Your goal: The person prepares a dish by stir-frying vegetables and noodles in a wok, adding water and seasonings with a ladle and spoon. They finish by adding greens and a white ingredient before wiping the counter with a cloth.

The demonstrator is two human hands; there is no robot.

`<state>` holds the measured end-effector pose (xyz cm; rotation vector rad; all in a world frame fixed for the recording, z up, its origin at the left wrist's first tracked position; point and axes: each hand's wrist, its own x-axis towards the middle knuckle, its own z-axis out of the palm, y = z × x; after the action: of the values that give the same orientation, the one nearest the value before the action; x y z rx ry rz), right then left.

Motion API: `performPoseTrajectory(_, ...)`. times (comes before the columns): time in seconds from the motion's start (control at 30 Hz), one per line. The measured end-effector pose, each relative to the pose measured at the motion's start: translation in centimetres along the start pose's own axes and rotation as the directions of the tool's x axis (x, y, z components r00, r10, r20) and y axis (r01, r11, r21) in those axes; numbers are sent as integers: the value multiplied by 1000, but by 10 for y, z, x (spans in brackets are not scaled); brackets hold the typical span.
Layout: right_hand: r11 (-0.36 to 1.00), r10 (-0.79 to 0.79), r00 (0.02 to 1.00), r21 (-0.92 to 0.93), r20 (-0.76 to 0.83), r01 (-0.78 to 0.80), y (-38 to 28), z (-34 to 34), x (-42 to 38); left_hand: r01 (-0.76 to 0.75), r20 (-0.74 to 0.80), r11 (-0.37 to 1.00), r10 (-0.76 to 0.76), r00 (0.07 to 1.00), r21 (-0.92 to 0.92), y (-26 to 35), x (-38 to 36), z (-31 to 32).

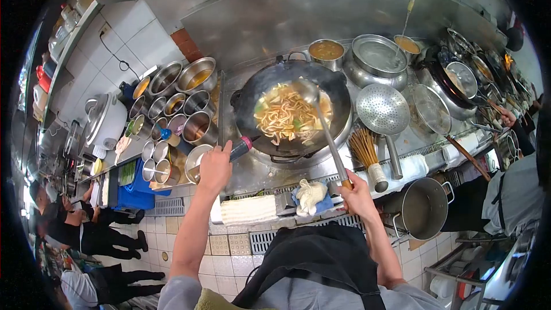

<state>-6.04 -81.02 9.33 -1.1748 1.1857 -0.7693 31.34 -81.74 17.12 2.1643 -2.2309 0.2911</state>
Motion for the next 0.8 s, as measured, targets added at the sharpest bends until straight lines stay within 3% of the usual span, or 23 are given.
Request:
performPoseTrajectory(0.07,999,-27,998,27,-58,29,0,8,4,11,6,1000,-11,1000,-8,-2,-1,1)
performPoseTrajectory(0.13,987,-90,983,-146,-158,67,7,15,7,15,-49,998,-18,999,-54,-6,0,4)
performPoseTrajectory(0.2,995,-56,992,-88,-116,45,6,9,3,28,-38,998,-30,999,-56,-9,3,3)
performPoseTrajectory(0.27,982,119,989,136,86,-130,-14,-9,-7,43,-24,997,-45,999,-56,-11,3,3)
performPoseTrajectory(0.33,974,116,989,184,88,-130,-13,-18,-4,19,-62,999,-22,998,-51,-14,5,1)
performPoseTrajectory(0.47,991,-121,988,-68,-98,115,-14,-21,35,51,-48,997,-54,997,-50,-15,4,-2)
performPoseTrajectory(0.57,981,-126,985,-162,-119,106,-12,-18,70,43,-49,998,-46,998,-46,-15,8,-4)
performPoseTrajectory(0.67,986,34,999,166,-35,-28,-10,6,77,63,-33,996,-65,997,-56,-14,8,-3)
performPoseTrajectory(0.77,921,95,979,358,179,-155,-15,6,56,65,-54,995,-69,996,-73,-18,9,-2)
performPoseTrajectory(0.8,921,93,979,356,183,-155,-19,-2,55,60,-70,995,-65,995,-75,-19,10,-2)
